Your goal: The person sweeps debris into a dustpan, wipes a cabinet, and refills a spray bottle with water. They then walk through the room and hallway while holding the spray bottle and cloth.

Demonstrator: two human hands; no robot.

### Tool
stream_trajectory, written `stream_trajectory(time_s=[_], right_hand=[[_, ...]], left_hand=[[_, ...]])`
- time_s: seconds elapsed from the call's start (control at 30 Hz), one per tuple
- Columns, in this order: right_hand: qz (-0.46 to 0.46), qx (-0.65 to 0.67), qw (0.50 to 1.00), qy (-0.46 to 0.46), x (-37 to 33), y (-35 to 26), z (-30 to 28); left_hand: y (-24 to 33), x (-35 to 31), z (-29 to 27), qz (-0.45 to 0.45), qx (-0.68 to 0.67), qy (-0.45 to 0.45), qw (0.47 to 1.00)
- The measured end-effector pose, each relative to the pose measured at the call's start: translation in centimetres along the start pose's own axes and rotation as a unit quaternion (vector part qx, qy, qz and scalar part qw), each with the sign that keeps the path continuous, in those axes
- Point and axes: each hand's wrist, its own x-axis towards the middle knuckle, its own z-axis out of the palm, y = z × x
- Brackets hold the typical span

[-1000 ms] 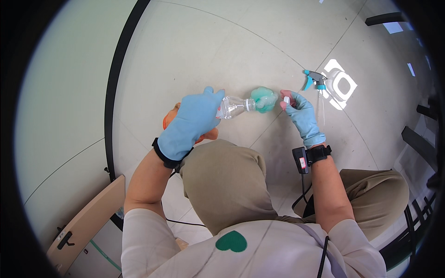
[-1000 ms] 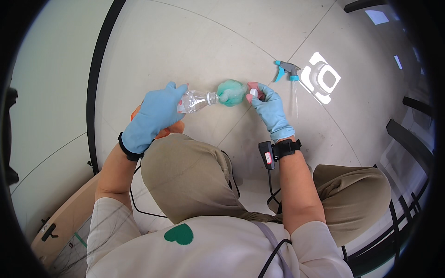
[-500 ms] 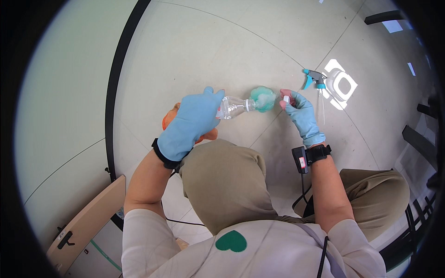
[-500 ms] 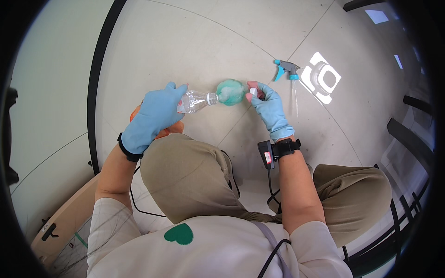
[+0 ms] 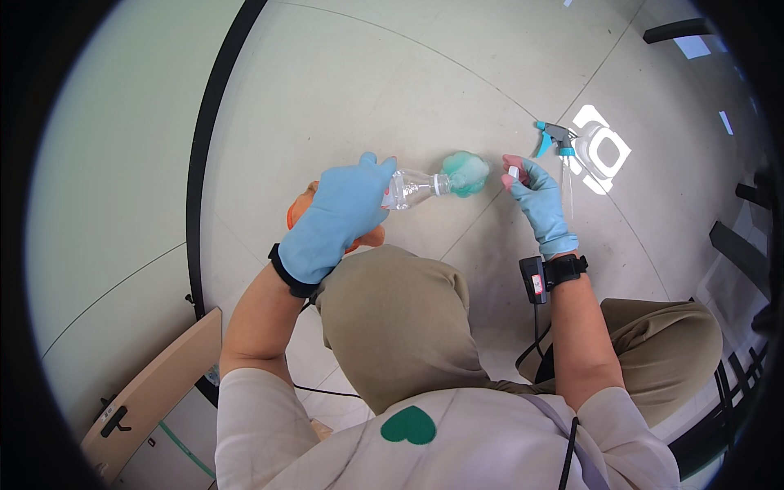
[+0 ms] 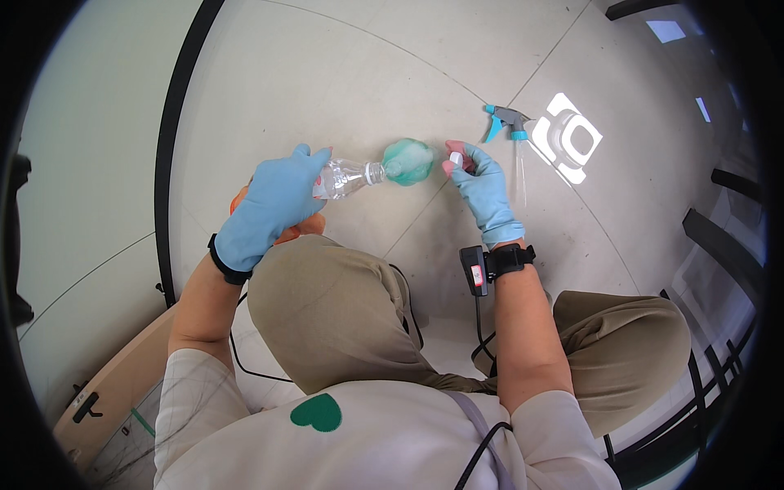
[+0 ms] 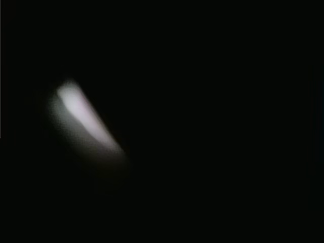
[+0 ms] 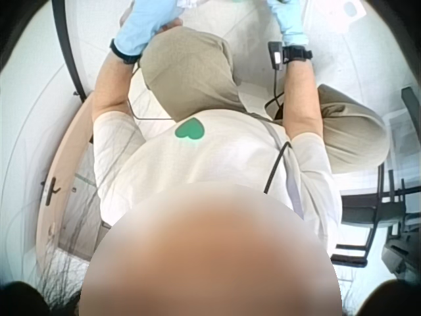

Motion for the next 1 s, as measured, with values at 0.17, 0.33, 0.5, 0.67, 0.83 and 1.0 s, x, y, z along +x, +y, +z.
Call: stream_trajectory(time_s=[0.17,0.33,0.5,0.67,0.83,1.0], right_hand=[[-0.011,-0.002,1.0,0.001,-0.14,-0.16,0.25],[-0.022,0.02,0.999,0.013,-0.16,0.04,0.52],[-0.007,0.002,1.0,0.004,-0.12,0.1,0.31],[-0.006,0.001,1.0,0.002,-0.08,0.01,0.2],[-0.014,-0.001,1.0,0.001,-0.09,-0.05,0.31],[-0.011,-0.006,1.0,-0.003,-0.14,-0.11,0.28]], left_hand=[[0.1,0.01,-0.08,-0.011,0.004,-0.013,1.0],[0.23,-0.07,-0.27,-0.012,0.011,-0.009,1.0],[0.05,-0.14,-0.26,-0.013,0.001,-0.015,1.0],[-0.2,-0.37,-0.2,-0.008,0.005,-0.014,1.0],[-0.21,-0.55,-0.2,-0.017,0.006,-0.014,1.0],[-0.25,-0.63,-0.33,-0.016,-0.001,-0.018,1.0]])
